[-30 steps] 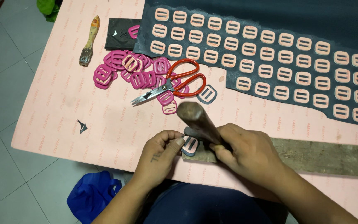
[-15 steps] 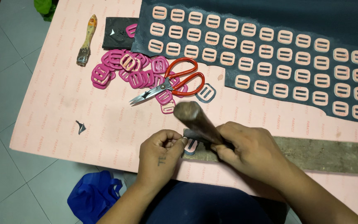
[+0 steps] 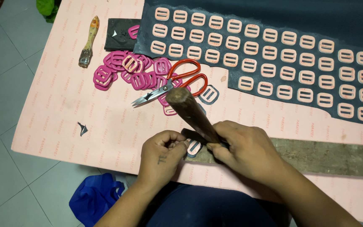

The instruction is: The person cuts ladder-lock buckle shapes out of a dark rubber sheet using red-handled scissors, working one buckle at a time and setting finished cutouts aside. They then hold each cut buckle on a wooden block and trim its edges with a small blade, using a wooden mallet and hammer to press and tap the blade through the material.

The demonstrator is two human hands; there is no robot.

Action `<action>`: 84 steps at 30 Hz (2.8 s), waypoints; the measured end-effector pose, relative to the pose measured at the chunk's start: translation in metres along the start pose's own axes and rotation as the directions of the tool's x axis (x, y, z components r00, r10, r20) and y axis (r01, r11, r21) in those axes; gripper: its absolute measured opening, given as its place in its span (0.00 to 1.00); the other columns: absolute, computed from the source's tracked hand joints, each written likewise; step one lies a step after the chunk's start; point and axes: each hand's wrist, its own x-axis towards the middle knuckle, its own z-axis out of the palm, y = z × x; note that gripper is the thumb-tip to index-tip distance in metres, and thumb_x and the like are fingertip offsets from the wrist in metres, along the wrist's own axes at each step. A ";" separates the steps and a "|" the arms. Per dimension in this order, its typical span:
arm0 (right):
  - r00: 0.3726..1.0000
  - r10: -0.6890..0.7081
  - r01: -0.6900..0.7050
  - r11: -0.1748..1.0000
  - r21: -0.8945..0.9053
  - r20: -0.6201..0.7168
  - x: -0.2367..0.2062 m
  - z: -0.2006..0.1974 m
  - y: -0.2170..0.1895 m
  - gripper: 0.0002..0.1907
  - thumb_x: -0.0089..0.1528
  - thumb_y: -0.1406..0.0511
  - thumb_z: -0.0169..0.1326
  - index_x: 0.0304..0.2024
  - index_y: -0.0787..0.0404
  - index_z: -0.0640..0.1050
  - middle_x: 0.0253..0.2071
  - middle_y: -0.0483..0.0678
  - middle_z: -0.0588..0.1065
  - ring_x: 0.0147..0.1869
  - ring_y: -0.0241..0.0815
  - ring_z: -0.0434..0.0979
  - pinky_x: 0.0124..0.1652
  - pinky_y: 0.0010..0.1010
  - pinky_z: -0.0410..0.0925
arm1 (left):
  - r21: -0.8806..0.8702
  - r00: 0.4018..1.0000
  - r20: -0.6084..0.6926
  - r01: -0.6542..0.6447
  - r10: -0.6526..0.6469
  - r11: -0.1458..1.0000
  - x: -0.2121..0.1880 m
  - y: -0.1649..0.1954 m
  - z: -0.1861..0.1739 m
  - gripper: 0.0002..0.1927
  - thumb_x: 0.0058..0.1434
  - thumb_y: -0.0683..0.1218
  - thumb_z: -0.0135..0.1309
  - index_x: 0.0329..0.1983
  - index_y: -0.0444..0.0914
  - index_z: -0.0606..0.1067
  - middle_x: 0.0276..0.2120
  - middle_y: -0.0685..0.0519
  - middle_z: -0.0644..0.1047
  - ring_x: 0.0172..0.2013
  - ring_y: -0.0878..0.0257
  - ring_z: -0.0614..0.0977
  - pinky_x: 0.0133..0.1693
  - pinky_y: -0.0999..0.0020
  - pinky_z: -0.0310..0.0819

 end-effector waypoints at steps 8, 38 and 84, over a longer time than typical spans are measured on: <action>0.994 -0.087 0.085 0.996 -0.041 -0.062 -0.010 -0.001 0.008 0.14 0.56 0.58 0.61 0.40 0.57 0.79 0.37 0.47 0.80 0.32 0.50 0.81 0.29 0.40 0.71 | -0.122 0.991 0.127 0.047 -0.031 0.991 0.006 -0.001 -0.008 0.05 0.59 0.39 0.58 0.36 0.32 0.77 0.25 0.60 0.75 0.26 0.76 0.72 0.29 0.81 0.67; 0.989 0.151 -0.151 0.988 0.022 0.004 -0.012 0.002 0.002 0.15 0.55 0.56 0.61 0.43 0.52 0.80 0.33 0.46 0.81 0.30 0.48 0.81 0.31 0.40 0.72 | -0.172 0.989 0.080 0.139 -0.126 0.975 0.011 -0.009 -0.006 0.09 0.62 0.42 0.57 0.41 0.31 0.79 0.27 0.55 0.79 0.28 0.71 0.77 0.33 0.77 0.72; 0.984 0.172 -0.172 0.985 0.001 0.050 -0.002 -0.005 0.005 0.16 0.54 0.57 0.61 0.43 0.53 0.80 0.32 0.48 0.80 0.32 0.51 0.81 0.32 0.41 0.71 | -0.108 0.988 0.081 0.139 -0.131 0.984 0.014 -0.018 -0.003 0.09 0.58 0.39 0.61 0.39 0.29 0.78 0.27 0.54 0.79 0.26 0.72 0.75 0.30 0.77 0.71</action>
